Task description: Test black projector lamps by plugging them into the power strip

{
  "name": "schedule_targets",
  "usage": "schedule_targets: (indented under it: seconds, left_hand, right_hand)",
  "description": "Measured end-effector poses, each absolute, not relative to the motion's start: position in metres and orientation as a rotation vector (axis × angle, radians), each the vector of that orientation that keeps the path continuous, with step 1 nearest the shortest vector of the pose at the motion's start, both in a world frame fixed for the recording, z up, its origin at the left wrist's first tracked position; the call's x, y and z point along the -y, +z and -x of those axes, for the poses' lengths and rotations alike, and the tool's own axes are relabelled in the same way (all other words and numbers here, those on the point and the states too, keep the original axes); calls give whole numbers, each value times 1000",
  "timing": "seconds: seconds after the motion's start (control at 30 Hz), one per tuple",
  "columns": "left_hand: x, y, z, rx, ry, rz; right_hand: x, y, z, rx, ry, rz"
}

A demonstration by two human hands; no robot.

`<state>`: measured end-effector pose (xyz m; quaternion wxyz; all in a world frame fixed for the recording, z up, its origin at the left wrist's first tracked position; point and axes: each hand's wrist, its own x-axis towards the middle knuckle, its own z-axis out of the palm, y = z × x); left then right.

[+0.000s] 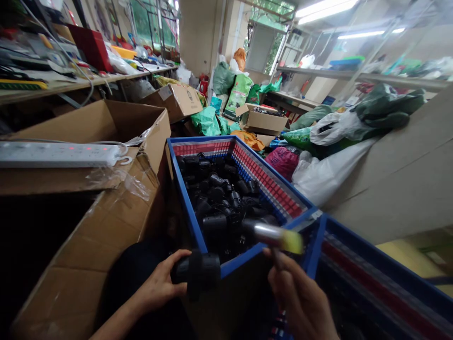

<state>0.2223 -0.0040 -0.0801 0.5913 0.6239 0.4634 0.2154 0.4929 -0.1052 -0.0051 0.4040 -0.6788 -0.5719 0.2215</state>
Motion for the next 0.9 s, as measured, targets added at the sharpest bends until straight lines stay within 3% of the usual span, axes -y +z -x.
schedule_targets:
  seconds: [0.27,0.6,0.9]
  left_hand:
    - [5,-81,-220,-1077,550,-1381]
    - [2,-73,-218,-1074,817,-703]
    - [12,-76,-220,-918,794,-256]
  right_hand:
    - [119,-58,-505,1701,944,1924]
    - [108,-72,-501,1341,842,1990]
    - [82,-82,-492,1548,695,2000]
